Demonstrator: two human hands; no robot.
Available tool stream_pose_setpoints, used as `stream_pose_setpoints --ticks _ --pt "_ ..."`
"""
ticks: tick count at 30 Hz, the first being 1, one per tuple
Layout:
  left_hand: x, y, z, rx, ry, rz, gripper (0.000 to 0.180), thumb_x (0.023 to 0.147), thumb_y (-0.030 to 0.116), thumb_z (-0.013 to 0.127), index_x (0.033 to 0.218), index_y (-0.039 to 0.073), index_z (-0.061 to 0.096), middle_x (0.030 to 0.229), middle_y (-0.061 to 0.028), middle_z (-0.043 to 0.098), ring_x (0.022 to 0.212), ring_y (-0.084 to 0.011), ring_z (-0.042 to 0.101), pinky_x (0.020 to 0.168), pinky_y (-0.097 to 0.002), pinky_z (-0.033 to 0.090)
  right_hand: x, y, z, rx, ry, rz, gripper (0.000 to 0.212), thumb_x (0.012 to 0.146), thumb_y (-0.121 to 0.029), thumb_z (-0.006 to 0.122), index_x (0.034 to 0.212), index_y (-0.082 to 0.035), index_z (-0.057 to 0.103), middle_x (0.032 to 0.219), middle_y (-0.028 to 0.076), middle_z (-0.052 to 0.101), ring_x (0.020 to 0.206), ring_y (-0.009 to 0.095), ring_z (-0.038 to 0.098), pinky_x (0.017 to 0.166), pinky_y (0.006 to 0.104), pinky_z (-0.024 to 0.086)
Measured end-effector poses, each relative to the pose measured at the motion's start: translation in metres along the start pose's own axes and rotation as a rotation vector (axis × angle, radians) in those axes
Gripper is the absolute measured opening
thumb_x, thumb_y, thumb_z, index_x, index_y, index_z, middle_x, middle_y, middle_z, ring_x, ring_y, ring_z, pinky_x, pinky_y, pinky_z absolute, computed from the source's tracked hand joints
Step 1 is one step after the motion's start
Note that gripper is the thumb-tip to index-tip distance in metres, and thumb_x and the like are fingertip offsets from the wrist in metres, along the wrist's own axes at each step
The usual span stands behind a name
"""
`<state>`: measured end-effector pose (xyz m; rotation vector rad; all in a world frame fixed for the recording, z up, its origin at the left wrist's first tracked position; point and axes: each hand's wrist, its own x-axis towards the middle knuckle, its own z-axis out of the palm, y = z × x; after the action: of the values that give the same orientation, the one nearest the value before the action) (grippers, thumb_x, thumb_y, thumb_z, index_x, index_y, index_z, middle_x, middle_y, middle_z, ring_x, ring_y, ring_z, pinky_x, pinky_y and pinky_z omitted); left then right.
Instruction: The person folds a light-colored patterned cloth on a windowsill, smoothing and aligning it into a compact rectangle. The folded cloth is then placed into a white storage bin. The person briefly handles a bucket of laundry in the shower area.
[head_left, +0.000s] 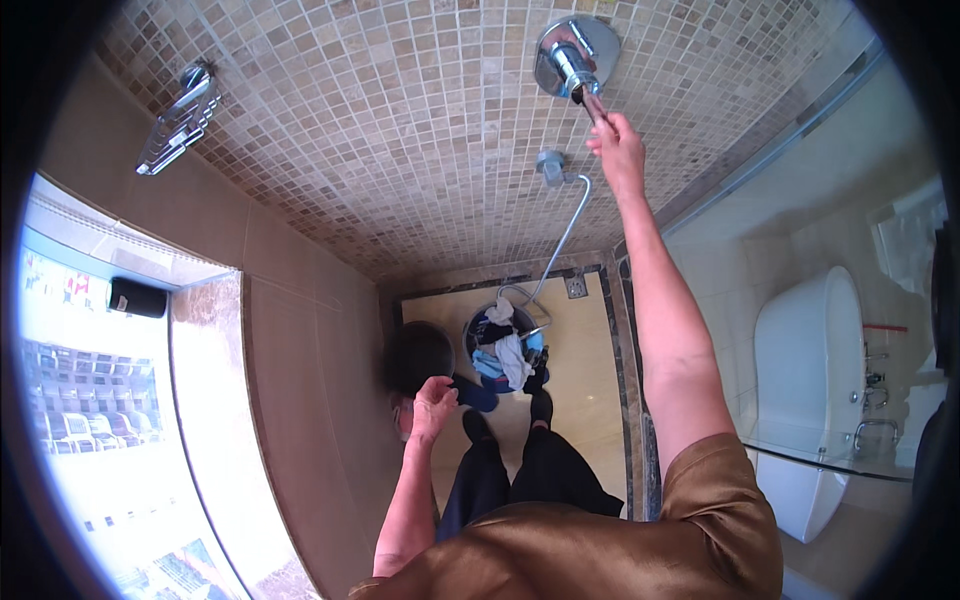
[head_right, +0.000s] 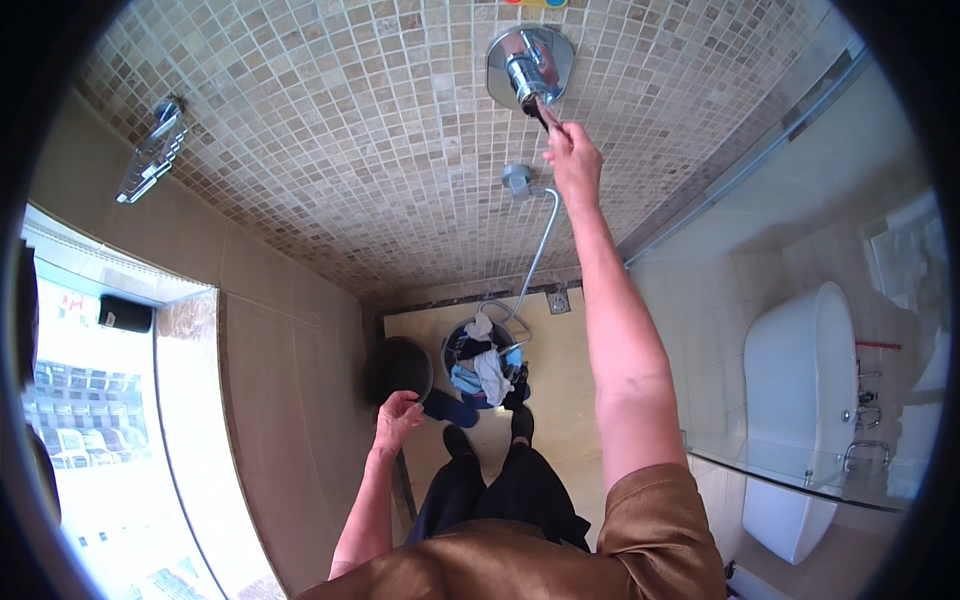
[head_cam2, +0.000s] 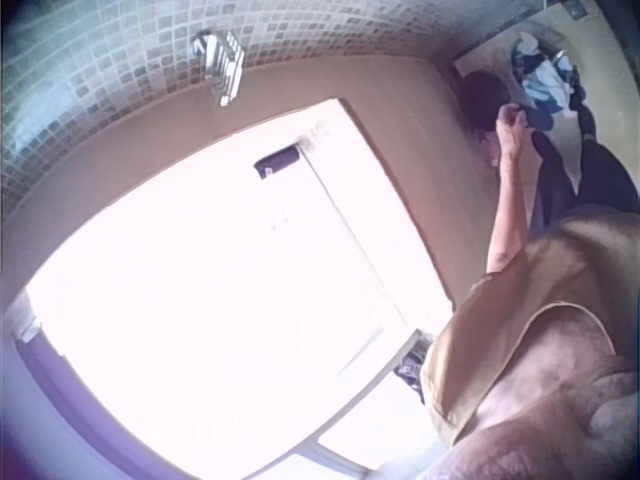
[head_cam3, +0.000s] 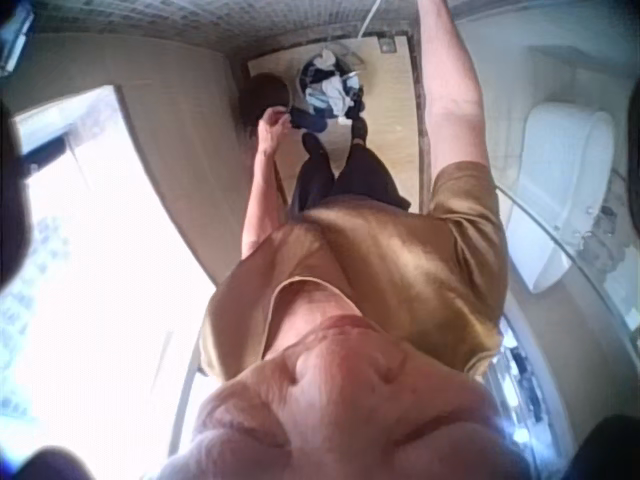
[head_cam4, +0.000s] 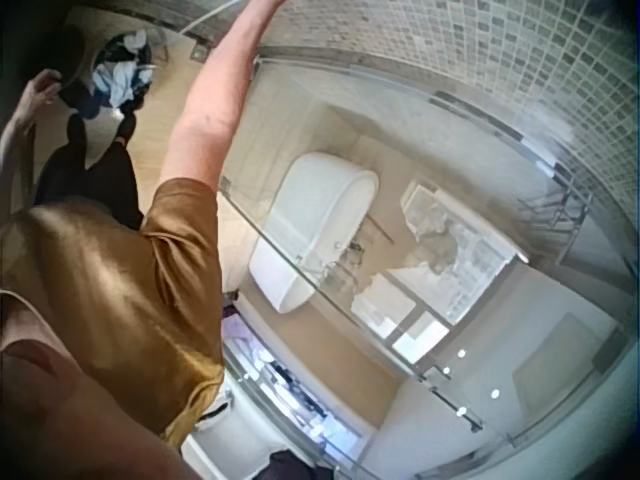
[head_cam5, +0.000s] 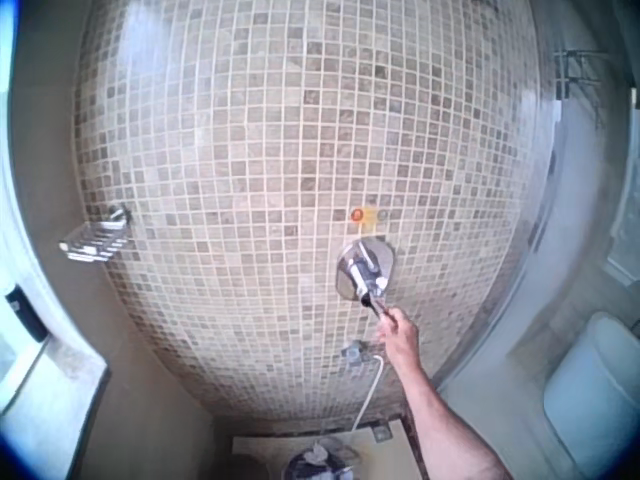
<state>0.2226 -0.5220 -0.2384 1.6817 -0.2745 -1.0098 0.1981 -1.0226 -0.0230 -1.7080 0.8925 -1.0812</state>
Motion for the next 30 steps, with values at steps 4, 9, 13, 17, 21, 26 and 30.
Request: stream_pose_setpoints --ticks 4,9,13,17,21,26,30 --pt "-0.015 -0.003 -0.015 -0.057 0.014 -0.092 0.019 0.092 0.003 0.067 0.111 0.004 0.063 0.078 0.0010 0.063 0.070 -0.0075 0.058 0.066 -0.0239 0.049 -0.003 -0.014 0.008 -0.018 0.047 -0.024 0.025 0.100 -0.026 0.063 0.104 -0.002 0.069 0.080 0.005 0.068 0.067 0.012 0.068 0.060 0.0277 0.053" --pt "-0.038 -0.024 -0.033 -0.041 0.007 -0.113 0.020 0.092 0.004 0.068 0.111 0.004 0.062 0.080 0.0008 0.063 0.070 -0.0068 0.058 0.064 -0.0235 0.049 -0.007 -0.018 0.007 -0.033 0.055 0.006 0.023 0.098 -0.023 0.065 0.102 -0.001 0.068 0.080 0.006 0.068 0.065 0.013 0.070 0.057 0.0270 0.053" --pt "-0.039 -0.020 -0.038 -0.068 -0.008 -0.110 0.020 0.092 0.004 0.067 0.111 0.005 0.062 0.084 0.0002 0.063 0.071 -0.0072 0.059 0.063 -0.0238 0.050 -0.009 -0.013 0.009 0.005 0.092 -0.008 0.021 0.098 -0.022 0.065 0.105 -0.002 0.068 0.083 0.006 0.069 0.068 0.014 0.072 0.060 0.0267 0.056" --pt "-0.032 -0.022 -0.044 -0.087 -0.011 -0.112 0.020 0.092 0.004 0.067 0.112 0.005 0.061 0.086 0.0002 0.063 0.073 -0.0074 0.060 0.064 -0.0235 0.051 -0.028 -0.016 0.013 0.000 0.095 -0.039 0.028 0.097 -0.021 0.065 0.120 -0.005 0.064 0.100 0.008 0.069 0.073 0.016 0.074 0.065 0.0274 0.058" --pt "-0.030 -0.036 -0.036 -0.097 0.005 -0.109 0.019 0.093 0.005 0.068 0.112 0.006 0.063 0.088 -0.0023 0.069 0.074 -0.0099 0.065 0.068 -0.0253 0.054 -0.067 -0.001 0.006 -0.001 0.085 0.008 0.047 0.097 -0.020 0.064 0.140 -0.006 0.050 0.115 0.013 0.067 0.080 0.019 0.074 0.067 0.0293 0.058" --pt "-0.029 -0.074 -0.011 -0.062 -0.027 -0.143 0.022 0.092 0.004 0.069 0.113 0.006 0.062 0.089 -0.0021 0.069 0.073 -0.0105 0.065 0.067 -0.0255 0.054 -0.145 0.108 -0.023 -0.012 -0.018 0.260 0.046 0.097 -0.022 0.064 0.137 -0.003 0.050 0.101 0.013 0.071 0.075 0.017 0.072 0.059 0.0281 0.056" --pt "-0.039 -0.090 0.023 -0.054 -0.052 -0.147 0.025 0.090 0.003 0.069 0.114 0.005 0.062 0.088 -0.0026 0.069 0.073 -0.0108 0.066 0.066 -0.0258 0.055 -0.266 0.199 -0.049 0.056 -0.091 0.600 0.040 0.098 -0.022 0.064 0.131 -0.001 0.052 0.103 0.012 0.072 0.065 0.013 0.066 0.053 0.0270 0.051"
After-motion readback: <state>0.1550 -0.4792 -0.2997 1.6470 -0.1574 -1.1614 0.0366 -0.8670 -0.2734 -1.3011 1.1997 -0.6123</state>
